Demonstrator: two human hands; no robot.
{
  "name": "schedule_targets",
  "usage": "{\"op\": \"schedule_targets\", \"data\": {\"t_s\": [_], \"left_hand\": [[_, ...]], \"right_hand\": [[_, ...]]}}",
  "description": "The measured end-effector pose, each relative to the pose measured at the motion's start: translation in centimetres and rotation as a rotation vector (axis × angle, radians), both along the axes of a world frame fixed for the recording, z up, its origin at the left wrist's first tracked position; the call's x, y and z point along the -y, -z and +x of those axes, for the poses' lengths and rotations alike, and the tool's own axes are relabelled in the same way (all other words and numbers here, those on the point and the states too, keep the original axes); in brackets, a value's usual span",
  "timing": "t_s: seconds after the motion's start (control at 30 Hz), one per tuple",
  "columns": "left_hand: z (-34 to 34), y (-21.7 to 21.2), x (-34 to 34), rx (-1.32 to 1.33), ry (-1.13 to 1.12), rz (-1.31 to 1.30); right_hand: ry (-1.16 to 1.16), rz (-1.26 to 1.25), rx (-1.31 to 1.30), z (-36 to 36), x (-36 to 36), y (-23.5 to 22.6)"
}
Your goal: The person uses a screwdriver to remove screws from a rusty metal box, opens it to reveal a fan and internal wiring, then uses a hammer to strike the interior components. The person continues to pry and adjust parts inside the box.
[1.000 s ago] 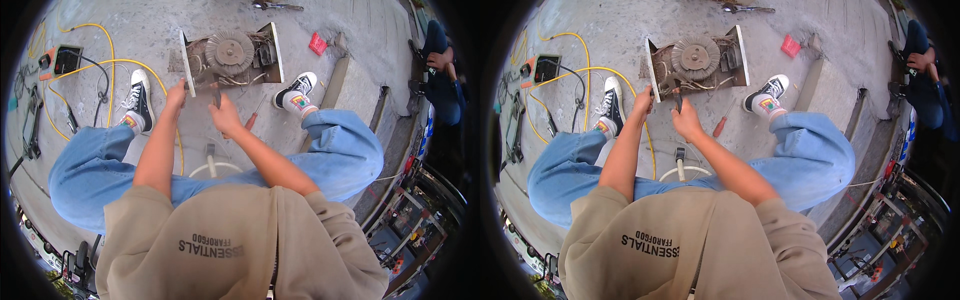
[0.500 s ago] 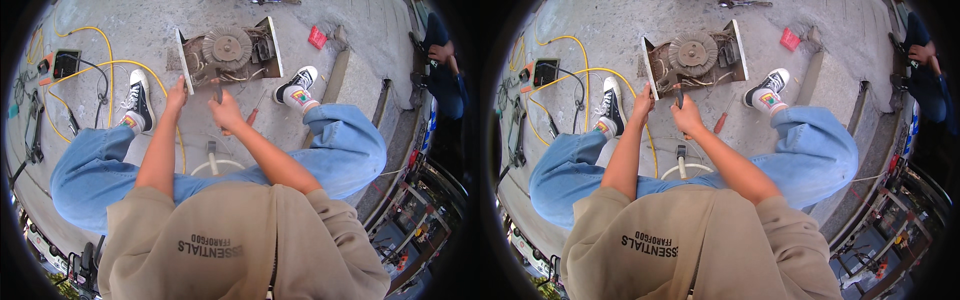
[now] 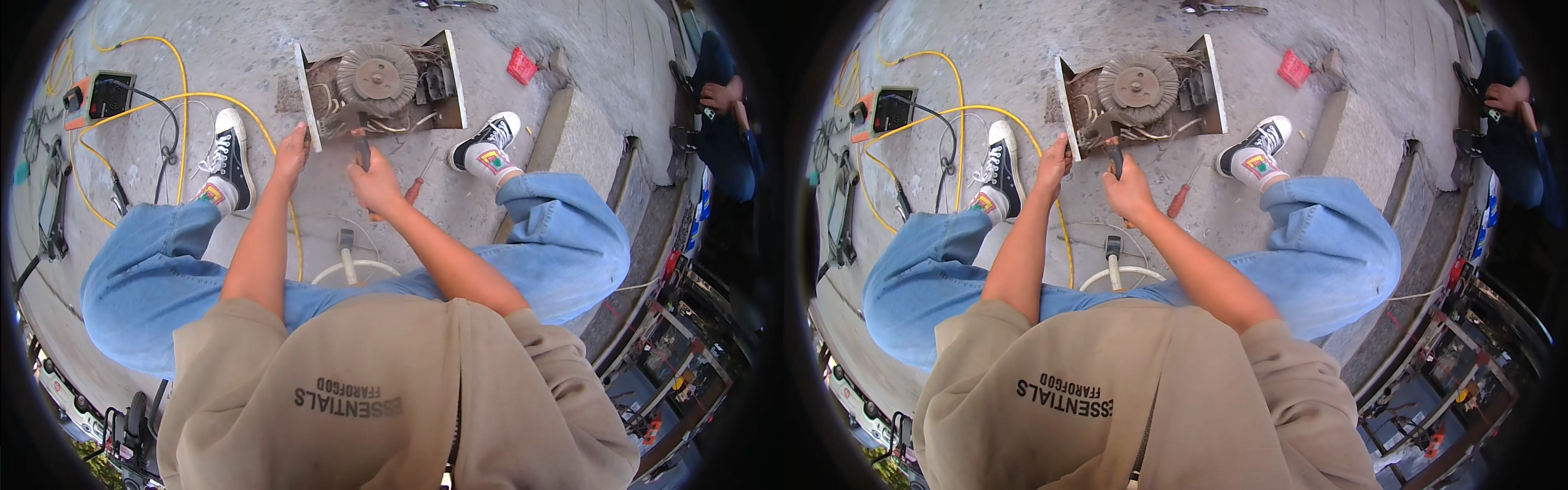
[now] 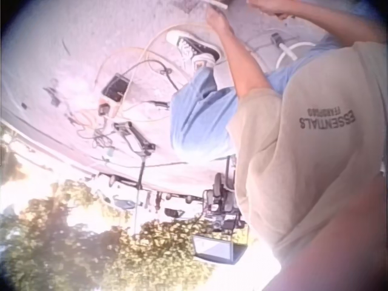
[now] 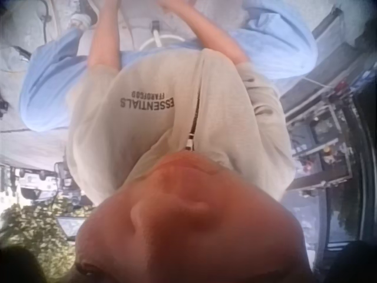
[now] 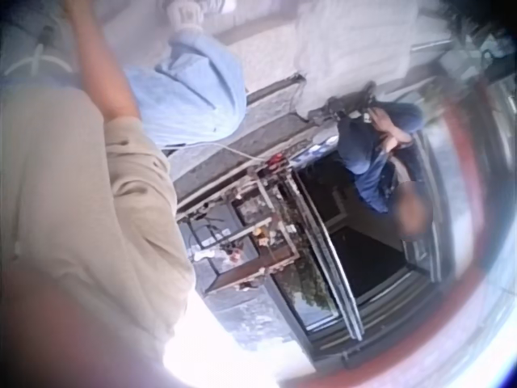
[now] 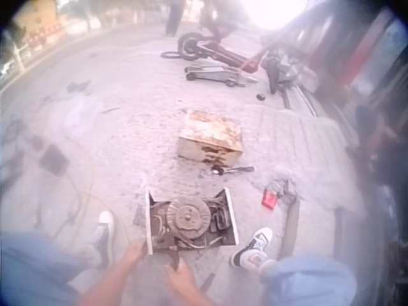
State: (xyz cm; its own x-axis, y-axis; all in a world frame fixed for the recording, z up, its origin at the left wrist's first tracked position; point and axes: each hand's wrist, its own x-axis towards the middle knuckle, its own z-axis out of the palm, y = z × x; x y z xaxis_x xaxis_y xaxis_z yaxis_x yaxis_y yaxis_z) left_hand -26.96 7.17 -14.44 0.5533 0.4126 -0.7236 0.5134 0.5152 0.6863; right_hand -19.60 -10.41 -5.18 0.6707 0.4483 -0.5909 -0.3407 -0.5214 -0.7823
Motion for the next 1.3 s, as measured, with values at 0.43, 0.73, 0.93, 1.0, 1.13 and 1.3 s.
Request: {"op": "schedule_targets", "data": {"t_s": [0.43,0.73,0.93,1.0,1.13,1.3], "left_hand": [[-0.1,2.9,-0.3,-0.081,-0.016,0.137],[1.1,3.7,1.1,-0.068,-0.149,0.156],[1.6,4.2,1.1,-0.161,-0.218,-0.069],[1.3,3.5,0.5,-0.199,-0.169,-0.152],[1.1,2.3,0.4,-0.181,0.115,0.215],[0.6,0.1,0.7,-0.142,0.189,0.418]], "right_hand": [[-0.281,-0.193,-0.143,-1.0,4.2,-1.3],[-0.813,-0.369,0.063,-2.0,6.8,2.1],[-1.059,-0.506,0.304,-2.5,6.1,3.6],[-1.079,-0.607,0.367,-2.4,5.2,3.4],[-1.094,-0.641,0.482,-2.0,2.6,1.8],[-1.142,-0.558,0.553,-1.9,2.2,2.9]]}}
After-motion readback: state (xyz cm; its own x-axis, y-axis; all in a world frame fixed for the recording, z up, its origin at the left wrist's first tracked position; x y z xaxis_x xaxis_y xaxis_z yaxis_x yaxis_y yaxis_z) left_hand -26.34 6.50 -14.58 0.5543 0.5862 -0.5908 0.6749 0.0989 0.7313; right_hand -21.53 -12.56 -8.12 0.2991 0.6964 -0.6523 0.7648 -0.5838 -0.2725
